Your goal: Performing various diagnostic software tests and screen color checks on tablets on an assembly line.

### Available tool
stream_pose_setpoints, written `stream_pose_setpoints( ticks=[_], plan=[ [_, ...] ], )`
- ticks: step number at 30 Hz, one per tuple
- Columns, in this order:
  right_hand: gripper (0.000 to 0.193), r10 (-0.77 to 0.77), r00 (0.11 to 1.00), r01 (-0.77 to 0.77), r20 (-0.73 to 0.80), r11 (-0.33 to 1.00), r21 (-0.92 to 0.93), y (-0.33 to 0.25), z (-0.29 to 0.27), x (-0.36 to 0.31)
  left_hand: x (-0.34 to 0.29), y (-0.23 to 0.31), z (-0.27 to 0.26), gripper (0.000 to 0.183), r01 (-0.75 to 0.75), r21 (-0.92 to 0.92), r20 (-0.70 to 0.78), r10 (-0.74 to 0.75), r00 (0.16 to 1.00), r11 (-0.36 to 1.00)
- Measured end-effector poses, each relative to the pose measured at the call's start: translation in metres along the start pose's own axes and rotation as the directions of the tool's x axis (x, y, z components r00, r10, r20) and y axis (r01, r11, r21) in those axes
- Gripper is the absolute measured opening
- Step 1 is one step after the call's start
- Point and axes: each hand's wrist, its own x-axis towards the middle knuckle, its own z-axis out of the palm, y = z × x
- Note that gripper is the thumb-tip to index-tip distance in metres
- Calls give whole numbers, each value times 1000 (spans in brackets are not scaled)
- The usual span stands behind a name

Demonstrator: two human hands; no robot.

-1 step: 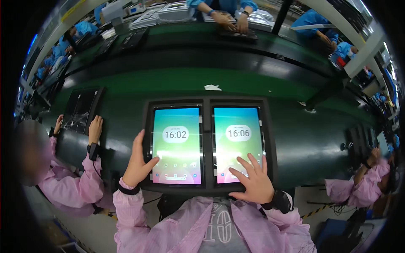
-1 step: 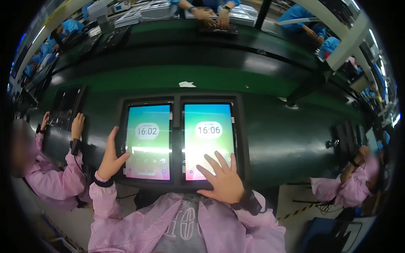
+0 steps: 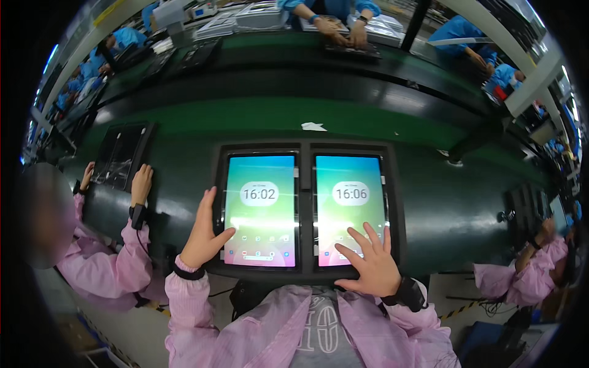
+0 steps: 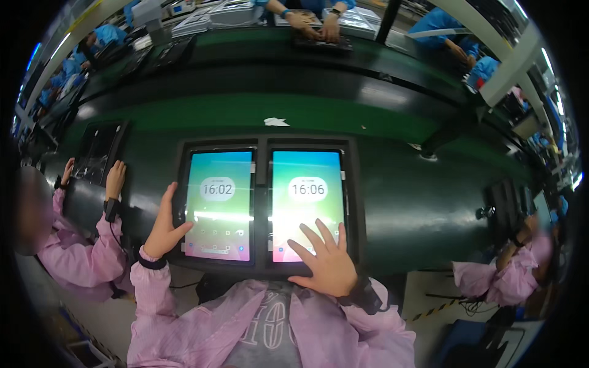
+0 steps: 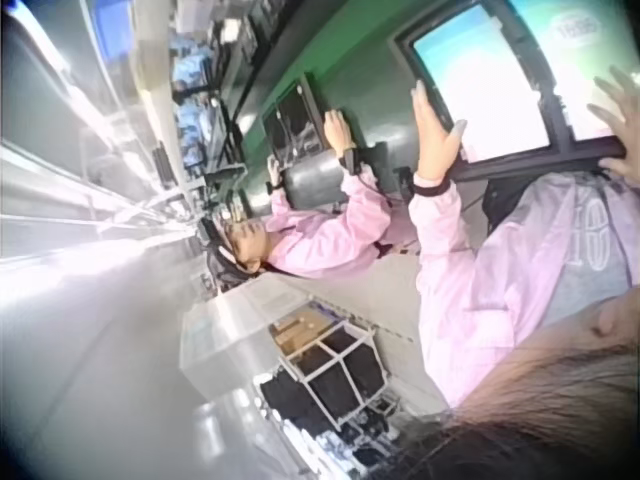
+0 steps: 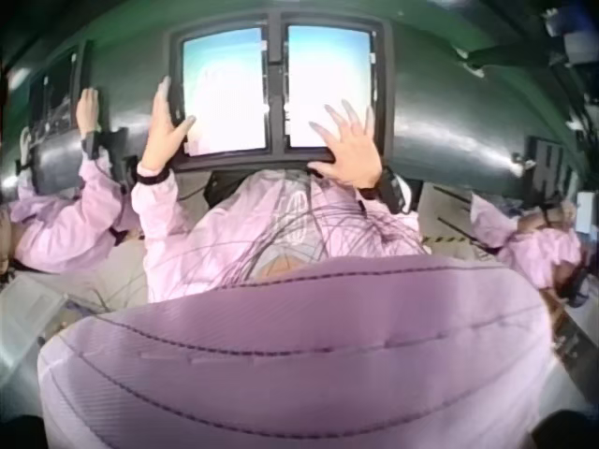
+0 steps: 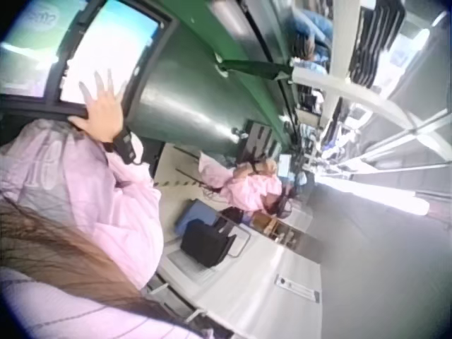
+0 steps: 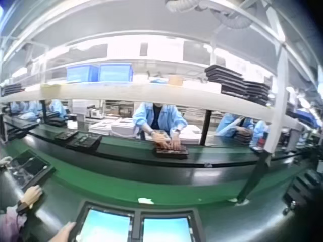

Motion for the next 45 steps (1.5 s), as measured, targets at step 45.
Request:
stream_pose_setpoints(
  ticks=[45],
  plan=[
    [61,-31,999,31,-12,999,-43,-14,19,7,-5,-7,-15,98,-106,49,224,93,970,993]
  ],
)
